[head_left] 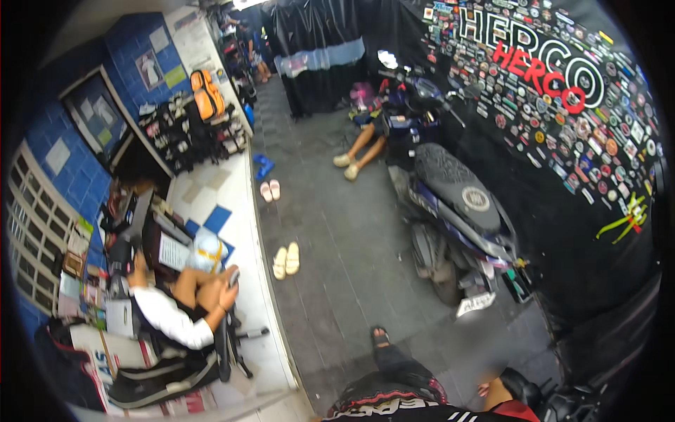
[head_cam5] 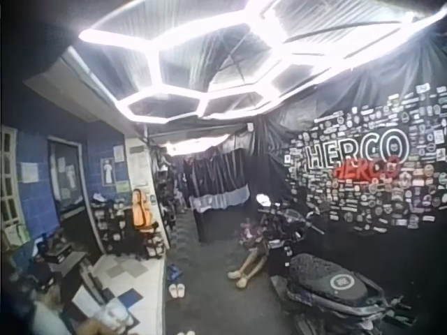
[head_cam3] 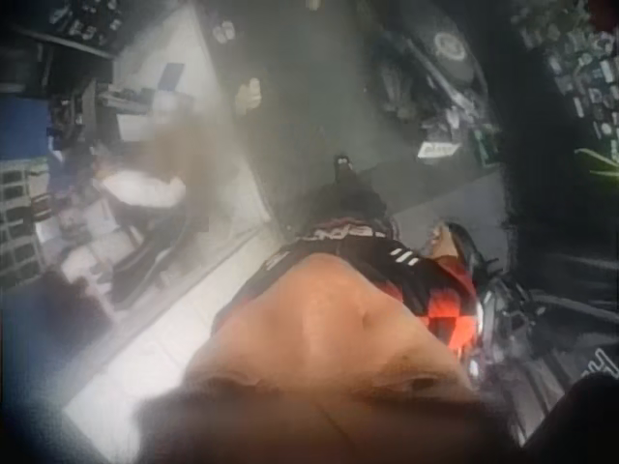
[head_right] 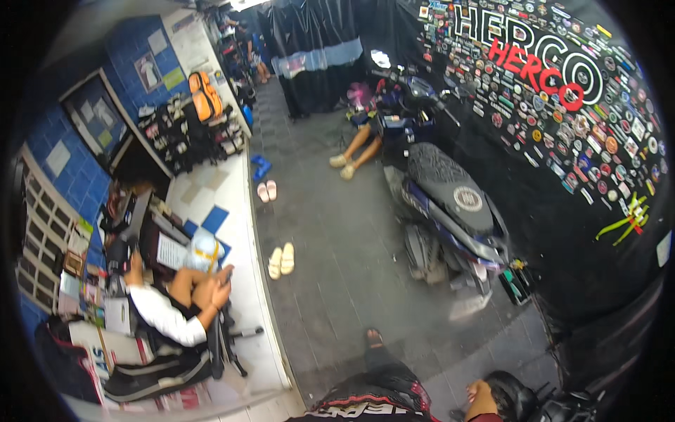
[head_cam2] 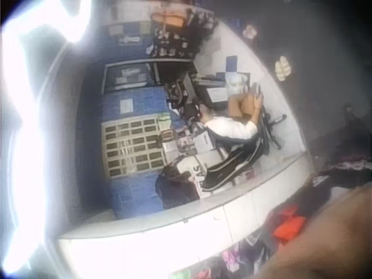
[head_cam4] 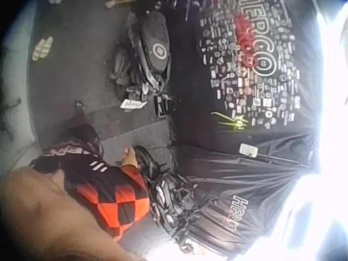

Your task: The person holds a whiteboard, takes a spray bottle and a cloth from a shelf, and wipes the seat and rear bodywork of a motorcycle.

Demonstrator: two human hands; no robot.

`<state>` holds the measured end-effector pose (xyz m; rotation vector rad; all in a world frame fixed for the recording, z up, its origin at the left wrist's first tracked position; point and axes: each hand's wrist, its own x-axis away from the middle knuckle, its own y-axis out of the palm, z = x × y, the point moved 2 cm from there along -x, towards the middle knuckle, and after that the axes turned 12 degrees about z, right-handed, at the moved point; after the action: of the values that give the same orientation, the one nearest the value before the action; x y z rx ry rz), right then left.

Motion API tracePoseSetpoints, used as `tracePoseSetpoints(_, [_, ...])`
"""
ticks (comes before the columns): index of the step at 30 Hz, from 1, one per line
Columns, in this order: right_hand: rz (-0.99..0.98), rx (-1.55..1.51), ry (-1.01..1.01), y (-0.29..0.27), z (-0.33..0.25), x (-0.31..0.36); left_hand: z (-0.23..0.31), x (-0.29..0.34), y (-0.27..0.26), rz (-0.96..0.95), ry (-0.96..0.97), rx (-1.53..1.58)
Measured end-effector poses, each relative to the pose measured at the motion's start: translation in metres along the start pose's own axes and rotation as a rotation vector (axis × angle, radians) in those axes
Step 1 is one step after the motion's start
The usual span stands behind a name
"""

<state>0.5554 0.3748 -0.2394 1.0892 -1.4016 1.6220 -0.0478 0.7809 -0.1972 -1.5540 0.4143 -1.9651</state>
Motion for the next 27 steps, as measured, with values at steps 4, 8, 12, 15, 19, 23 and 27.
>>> tracePoseSetpoints(4, [0.221,-0.840,-0.495,-0.159,-0.250,-0.046,0.093,-0.087,-0.105,0.088,-0.041,0.278])
tracePoseSetpoints(8, [0.336,-0.565,-0.676,-0.260,-0.586,0.045,0.175,-0.138,-0.198,0.216,-0.182,0.649])
tracePoseSetpoints(12, [0.353,-0.374,-0.962,-0.275,-0.834,0.100,0.239,-0.236,-0.291,0.594,-0.028,0.617])
tracePoseSetpoints(15, [0.179,-0.082,-1.160,-0.266,-0.952,0.120,0.205,-0.313,-0.275,0.487,0.074,0.282])
tracePoseSetpoints(19, [-0.098,-0.070,-0.767,-0.308,-1.004,0.110,0.257,-0.379,-0.335,-0.147,-0.088,0.228])
tracePoseSetpoints(23, [-0.064,-0.303,-0.416,-0.383,-0.996,-0.006,0.302,-0.468,-0.466,-0.287,-0.401,0.436])
tracePoseSetpoints(27, [-0.011,-0.476,0.034,-0.436,-0.965,-0.123,0.326,-0.618,-0.587,-0.076,-0.334,1.107])
